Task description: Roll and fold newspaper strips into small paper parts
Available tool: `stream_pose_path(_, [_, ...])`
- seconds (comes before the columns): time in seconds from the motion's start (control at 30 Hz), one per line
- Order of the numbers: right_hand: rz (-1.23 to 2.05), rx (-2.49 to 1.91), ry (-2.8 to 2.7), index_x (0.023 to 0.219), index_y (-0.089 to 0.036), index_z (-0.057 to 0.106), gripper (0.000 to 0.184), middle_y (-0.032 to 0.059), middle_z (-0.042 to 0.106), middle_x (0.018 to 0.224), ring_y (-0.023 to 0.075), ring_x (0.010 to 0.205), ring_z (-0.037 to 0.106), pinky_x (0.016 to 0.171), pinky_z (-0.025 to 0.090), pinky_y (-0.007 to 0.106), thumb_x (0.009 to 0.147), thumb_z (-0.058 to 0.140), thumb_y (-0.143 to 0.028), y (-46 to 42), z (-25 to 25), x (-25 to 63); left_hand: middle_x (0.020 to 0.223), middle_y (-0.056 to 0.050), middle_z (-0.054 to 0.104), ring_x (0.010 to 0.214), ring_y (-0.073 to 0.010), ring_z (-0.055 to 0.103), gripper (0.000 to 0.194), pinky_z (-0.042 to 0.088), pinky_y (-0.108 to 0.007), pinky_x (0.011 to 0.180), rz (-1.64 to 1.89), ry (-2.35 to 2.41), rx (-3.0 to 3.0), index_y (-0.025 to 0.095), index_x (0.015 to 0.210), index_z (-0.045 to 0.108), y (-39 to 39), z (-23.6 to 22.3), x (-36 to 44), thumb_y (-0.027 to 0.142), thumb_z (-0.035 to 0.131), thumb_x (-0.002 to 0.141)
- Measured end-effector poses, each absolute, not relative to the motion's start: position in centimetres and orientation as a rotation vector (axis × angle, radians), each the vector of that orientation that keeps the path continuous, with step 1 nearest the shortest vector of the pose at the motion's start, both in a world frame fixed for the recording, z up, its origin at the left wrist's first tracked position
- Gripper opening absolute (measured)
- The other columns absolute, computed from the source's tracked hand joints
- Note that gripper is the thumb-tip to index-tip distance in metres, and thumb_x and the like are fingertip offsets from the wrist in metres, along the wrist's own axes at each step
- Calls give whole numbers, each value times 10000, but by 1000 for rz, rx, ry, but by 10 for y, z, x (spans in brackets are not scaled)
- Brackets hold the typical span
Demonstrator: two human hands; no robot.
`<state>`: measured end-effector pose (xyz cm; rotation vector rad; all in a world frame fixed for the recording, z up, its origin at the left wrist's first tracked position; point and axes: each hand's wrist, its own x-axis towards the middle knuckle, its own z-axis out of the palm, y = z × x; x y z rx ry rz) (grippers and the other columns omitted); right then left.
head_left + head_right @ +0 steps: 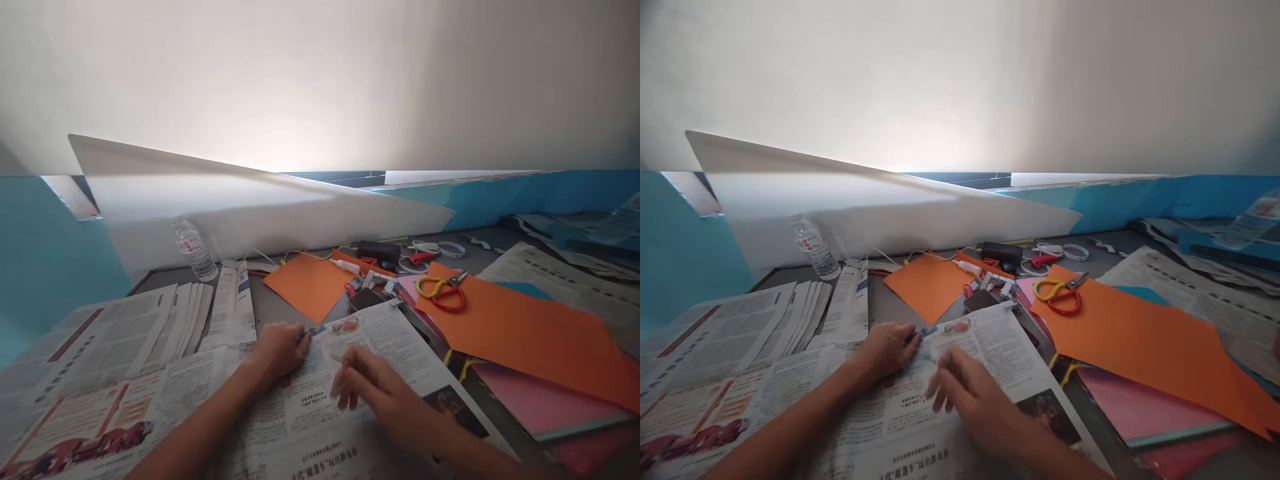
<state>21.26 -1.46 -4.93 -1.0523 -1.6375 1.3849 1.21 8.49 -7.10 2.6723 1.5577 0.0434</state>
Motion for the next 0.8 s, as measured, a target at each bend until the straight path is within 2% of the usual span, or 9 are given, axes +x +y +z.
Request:
stream_pose_path(0.1, [1439,-1091,-1636,827,-198,474,299,22,606,756,152,680,598,658,481,286,967,401,-453,-31,-66,207,830,-114,712,751,-279,677,340,432,-347,651,54,1526,2642,199,868,635,84,-71,13,394,368,946])
stream_pose_path(0.33, [1040,-1204,-1686,801,-208,546,291,-46,469,540,114,491,462,489,391,240,952,440,-432,-28,-66,229,871,-95,695,803,-253,656,266,438,-329,700,198,1395,2641,207,878,610,76,-70,18,347,393,942])
stream_pose_path(0.4, [1008,-1165,-1647,902,-205,639,265,-24,560,564,121,475,507,484,429,259,918,504,-432,-20,-60,238,900,-89,690,835,-247,647,258,442,-330,733,271,1362,2641,210,900,611,73,-74,19,352,400,942])
stream_pose_path(0.47, [955,-1140,-1567,988,-215,684,262,16,672,692,140,548,584,563,504,298,869,582,-425,-12,-54,246,914,-89,685,852,-250,641,252,451,-347,761,342,1331,2623,207,935,619,68,-78,18,342,407,940])
stream_pose_path(0.57, [866,-1162,-1480,1087,-225,677,309,37,719,768,170,636,639,625,538,334,878,573,-427,-9,-42,254,1071,-105,662,1020,-280,601,252,436,-402,894,470,1274,2579,202,1078,619,57,-81,12,292,448,917])
stream_pose_path(0.67, [761,-1290,-1555,1191,-230,641,367,54,739,810,199,698,676,653,544,352,921,495,-431,-16,-29,254,1356,-126,517,1266,-299,445,410,342,-457,1049,650,1284,2497,199,1305,496,42,-72,1,279,481,902])
stream_pose_path(0.73, [518,-1447,-1693,1217,-229,637,382,50,731,737,206,650,669,612,520,345,935,454,-408,-24,-22,246,1415,-147,461,1278,-293,448,519,407,-451,1006,739,1243,2297,194,1409,371,29,-61,-2,376,454,931])
stream_pose_path(0.8, [159,-1550,-1918,1212,-224,649,372,52,719,675,207,597,648,589,479,339,929,442,-346,-33,-16,230,1447,-152,437,1240,-291,507,574,482,-433,923,719,977,1780,218,1451,302,13,-46,3,477,405,949])
